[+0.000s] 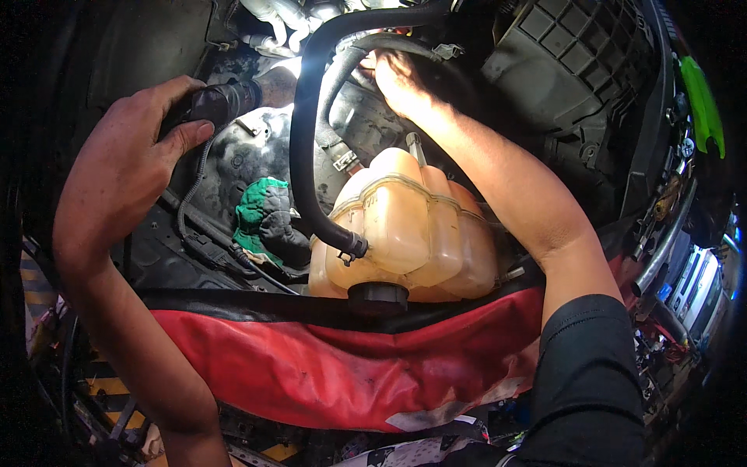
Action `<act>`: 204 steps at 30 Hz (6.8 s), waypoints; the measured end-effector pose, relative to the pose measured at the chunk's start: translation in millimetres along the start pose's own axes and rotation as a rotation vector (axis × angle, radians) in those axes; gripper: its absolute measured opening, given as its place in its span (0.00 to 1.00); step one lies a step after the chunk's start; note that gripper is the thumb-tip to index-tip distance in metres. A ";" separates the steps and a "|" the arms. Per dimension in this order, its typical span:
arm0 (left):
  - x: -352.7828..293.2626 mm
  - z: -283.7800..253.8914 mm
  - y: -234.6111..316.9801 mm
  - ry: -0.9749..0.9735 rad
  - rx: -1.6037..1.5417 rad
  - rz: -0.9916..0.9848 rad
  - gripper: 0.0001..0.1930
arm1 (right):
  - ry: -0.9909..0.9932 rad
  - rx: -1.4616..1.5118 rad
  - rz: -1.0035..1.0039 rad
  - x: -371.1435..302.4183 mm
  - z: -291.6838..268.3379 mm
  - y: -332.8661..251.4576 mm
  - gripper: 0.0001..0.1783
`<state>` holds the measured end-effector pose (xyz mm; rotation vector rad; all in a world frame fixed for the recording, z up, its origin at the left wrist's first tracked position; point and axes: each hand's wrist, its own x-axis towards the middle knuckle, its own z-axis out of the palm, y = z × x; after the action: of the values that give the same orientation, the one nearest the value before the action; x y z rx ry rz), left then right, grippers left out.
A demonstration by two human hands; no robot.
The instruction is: The person illuminates the car engine bay with a flashlight, disconnects hoses, and unseats and lifts the coolant reservoir tank by hand.
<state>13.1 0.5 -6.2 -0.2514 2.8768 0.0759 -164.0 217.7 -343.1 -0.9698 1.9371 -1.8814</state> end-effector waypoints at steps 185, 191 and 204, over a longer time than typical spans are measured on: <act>14.0 9.2 5.3 -0.119 -0.034 -0.046 0.29 | -0.216 0.027 0.301 19.0 -6.1 -54.9 0.35; 13.7 -8.6 2.5 -0.204 -0.043 -0.135 0.32 | 0.015 0.142 0.514 18.6 4.4 -61.7 0.33; 20.1 -10.9 -6.9 -0.297 -0.086 -0.144 0.27 | -0.005 0.061 0.523 16.5 3.0 -69.5 0.26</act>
<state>-7.5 -10.3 -1.0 -0.4243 2.5554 0.1937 -155.5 209.8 -272.6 -0.3906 1.8816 -1.6140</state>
